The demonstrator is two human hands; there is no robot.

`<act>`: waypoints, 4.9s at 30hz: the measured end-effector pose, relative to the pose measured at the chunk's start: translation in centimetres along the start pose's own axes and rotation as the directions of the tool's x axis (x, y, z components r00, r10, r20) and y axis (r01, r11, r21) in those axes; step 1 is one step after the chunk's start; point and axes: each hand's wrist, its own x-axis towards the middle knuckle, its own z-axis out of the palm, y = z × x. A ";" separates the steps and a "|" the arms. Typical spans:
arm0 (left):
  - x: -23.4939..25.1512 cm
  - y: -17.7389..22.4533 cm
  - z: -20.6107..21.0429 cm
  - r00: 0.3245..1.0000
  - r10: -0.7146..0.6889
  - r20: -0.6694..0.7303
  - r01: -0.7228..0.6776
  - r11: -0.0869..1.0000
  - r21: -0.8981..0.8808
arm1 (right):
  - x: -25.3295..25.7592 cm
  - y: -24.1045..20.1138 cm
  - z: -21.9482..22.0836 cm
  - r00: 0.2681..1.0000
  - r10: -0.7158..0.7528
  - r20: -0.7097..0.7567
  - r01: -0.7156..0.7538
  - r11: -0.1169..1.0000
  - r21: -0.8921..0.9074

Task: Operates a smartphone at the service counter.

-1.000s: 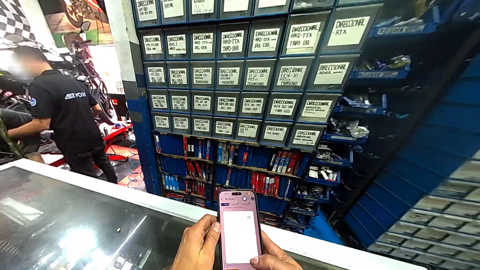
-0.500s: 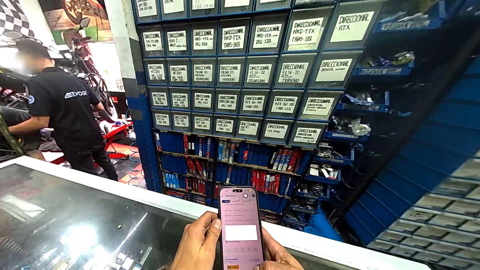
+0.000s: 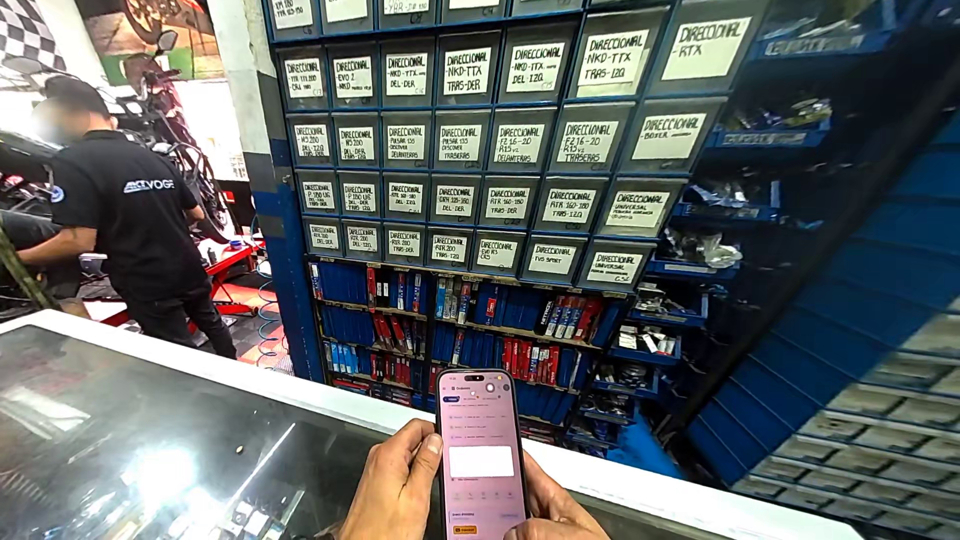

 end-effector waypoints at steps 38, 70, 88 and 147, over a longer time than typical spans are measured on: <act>-0.1 0.1 0.0 1.000 -0.008 -0.002 0.008 1.000 0.009 | -0.2 -0.2 0.2 1.000 0.003 -0.015 -0.003 1.000 -0.027; 0.0 0.0 0.0 1.000 -0.012 -0.003 0.012 1.000 0.006 | -0.1 0.0 0.1 1.000 0.011 -0.011 -0.011 1.000 0.003; 0.0 0.0 0.0 1.000 -0.008 -0.009 0.008 1.000 0.008 | 0.0 0.0 0.1 1.000 0.011 -0.008 -0.011 1.000 0.000; 0.0 0.0 0.0 0.999 0.003 -0.033 -0.001 0.999 0.047 | 0.0 0.0 0.2 1.000 0.007 -0.006 -0.007 1.000 0.001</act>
